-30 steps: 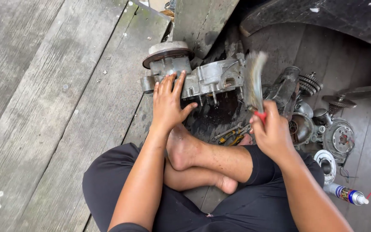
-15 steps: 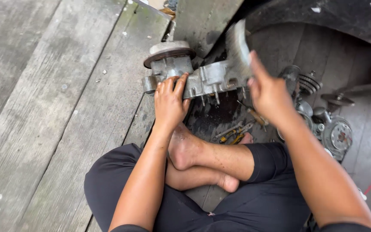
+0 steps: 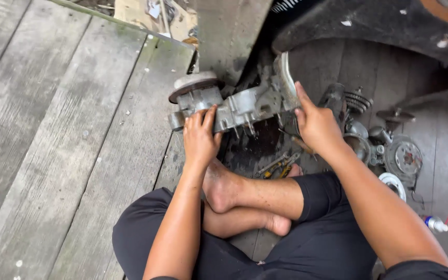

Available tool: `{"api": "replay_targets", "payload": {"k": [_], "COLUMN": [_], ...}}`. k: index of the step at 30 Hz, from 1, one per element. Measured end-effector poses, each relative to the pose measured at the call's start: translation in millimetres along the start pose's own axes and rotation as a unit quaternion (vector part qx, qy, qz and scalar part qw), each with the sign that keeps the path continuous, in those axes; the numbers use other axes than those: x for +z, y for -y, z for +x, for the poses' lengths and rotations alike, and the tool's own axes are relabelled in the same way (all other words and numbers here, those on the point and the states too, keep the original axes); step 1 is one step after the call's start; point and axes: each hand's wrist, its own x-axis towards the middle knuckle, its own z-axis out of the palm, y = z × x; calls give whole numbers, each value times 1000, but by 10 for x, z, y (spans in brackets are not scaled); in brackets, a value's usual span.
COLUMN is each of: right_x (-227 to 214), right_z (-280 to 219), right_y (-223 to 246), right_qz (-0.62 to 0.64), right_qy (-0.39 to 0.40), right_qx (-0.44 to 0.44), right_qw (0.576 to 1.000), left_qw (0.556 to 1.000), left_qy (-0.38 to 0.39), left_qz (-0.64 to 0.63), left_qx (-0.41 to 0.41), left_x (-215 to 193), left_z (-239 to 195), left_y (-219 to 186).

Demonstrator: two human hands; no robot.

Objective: Cleaning a motorcycle crankcase arm by scrubbing it with a wire brush to remove dirt and oxidation.

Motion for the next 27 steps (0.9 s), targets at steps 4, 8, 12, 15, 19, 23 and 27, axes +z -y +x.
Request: {"api": "replay_targets", "payload": {"k": [4,8,12,15,19,23,27], "right_x": [-121,-36,291,276,330,363,726], "right_z": [-136,-247,-515,-406,-382,-153,-42], "right_y": [199,9,-269,-501,-257,-438,-689], "right_qz": [52,48,94,95,178,235,417], "right_qy": [12,1,-10,-91,-105,-106,-161], "right_qx": [27,29,22,31,30,96,121], "right_qw": [998,998,995,991,978,961,887], "left_qw": [1000,1000,998,998,998,999,989], "left_qy": [-8,-5,-13,-43,-22,39,89], "left_qz": [-9,24,53,54,56,25,-100], "left_qx": [-8,-14,-9,11,-6,-26,-66], "left_x": [20,-28,23,75,7,-239,-498], "left_z": [80,-18,-69,-2,-131,-41,332], "left_y": [-9,-85,-84,-90,-136,-221,-248]}}
